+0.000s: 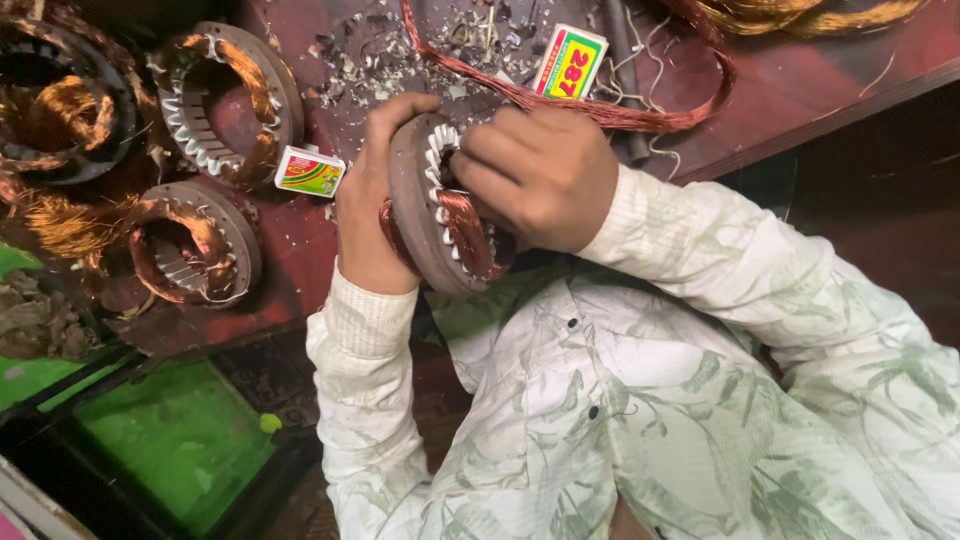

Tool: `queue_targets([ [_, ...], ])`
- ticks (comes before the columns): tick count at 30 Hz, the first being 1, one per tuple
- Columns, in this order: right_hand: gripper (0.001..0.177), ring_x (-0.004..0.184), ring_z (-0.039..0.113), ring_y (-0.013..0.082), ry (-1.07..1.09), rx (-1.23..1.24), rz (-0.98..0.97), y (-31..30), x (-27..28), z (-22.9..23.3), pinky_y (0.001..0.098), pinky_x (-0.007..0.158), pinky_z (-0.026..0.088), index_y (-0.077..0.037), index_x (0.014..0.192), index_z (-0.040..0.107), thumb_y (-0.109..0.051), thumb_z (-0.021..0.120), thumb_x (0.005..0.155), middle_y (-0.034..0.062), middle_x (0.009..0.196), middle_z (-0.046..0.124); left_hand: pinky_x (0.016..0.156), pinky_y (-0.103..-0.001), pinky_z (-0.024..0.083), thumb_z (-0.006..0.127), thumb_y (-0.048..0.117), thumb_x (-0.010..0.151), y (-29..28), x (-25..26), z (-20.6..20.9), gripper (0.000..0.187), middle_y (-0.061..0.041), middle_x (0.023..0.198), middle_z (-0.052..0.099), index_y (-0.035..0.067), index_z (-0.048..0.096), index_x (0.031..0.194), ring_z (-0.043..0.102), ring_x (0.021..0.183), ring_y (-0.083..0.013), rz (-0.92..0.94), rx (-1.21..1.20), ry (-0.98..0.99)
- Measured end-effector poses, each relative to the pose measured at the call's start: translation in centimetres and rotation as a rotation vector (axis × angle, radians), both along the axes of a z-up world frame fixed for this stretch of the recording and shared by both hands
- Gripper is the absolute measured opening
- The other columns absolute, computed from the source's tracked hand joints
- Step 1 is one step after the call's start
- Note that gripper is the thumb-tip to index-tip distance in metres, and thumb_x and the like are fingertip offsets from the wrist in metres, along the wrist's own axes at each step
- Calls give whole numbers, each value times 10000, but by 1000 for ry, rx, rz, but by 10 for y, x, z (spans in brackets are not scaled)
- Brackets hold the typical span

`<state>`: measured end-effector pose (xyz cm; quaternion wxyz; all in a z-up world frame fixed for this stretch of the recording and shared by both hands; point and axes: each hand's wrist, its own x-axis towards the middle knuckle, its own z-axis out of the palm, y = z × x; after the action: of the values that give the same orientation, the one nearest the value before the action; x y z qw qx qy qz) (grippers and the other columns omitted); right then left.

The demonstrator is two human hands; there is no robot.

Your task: The person winds copper wire around a circular stator core, inserting white insulating spacers between the windings. The person rotates the stator and continues wrapping the wire by hand.

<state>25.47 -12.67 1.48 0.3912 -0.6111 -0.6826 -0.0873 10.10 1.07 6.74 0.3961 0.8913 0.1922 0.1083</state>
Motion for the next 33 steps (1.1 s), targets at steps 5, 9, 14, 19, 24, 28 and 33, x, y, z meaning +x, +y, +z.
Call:
queue_targets([
  [5,343,948,640,255,36,26,26,1,0,-2,360,745,511,26,1149,687,-157,708,860,121,1125,636,1061,-349,541,716,60,1001,0,-3,-7,506,-150,1327,661,94,450,1431,710,1224,-308,-4,22,-33],
  [9,362,970,653,267,27,10,24,3,-4,-5,367,757,523,25,1159,690,-149,704,841,124,1145,646,1020,-355,552,783,99,930,1,-9,-11,650,-143,1262,682,89,418,1468,721,1168,-297,42,-61,6],
  [14,386,998,661,299,-8,57,53,0,-4,-3,386,808,546,44,1169,685,-118,703,819,143,1146,642,1054,-336,555,820,95,962,0,-9,-11,656,-143,1317,674,96,402,1467,718,1197,-278,24,-78,-41],
  [19,362,964,663,319,-63,158,71,-5,-6,0,412,798,561,77,1110,653,-48,759,788,180,1086,642,1083,-368,513,832,79,873,-3,-11,-14,757,-173,1307,615,114,368,1470,659,1234,-331,10,-79,-135],
  [24,369,967,664,333,189,-10,-32,-4,-8,1,419,805,555,13,1155,666,-94,811,833,148,1090,644,1111,-327,518,887,129,904,-2,-9,-16,788,-141,1385,645,78,368,1495,673,1298,-278,27,-156,-35],
  [28,358,1043,678,326,226,-80,-146,-10,-18,3,413,886,570,-9,1217,640,-136,837,946,129,1182,635,1196,-366,468,901,99,851,-2,-15,-19,863,-174,1439,569,58,341,1507,587,1362,-311,4,36,-119],
  [33,359,959,688,298,282,-192,-183,-13,-24,1,384,816,565,-11,1248,655,-61,784,917,123,1151,652,1173,-350,477,866,64,871,-5,-19,-17,816,-152,1455,570,60,357,1509,602,1369,-305,6,-46,-106],
])
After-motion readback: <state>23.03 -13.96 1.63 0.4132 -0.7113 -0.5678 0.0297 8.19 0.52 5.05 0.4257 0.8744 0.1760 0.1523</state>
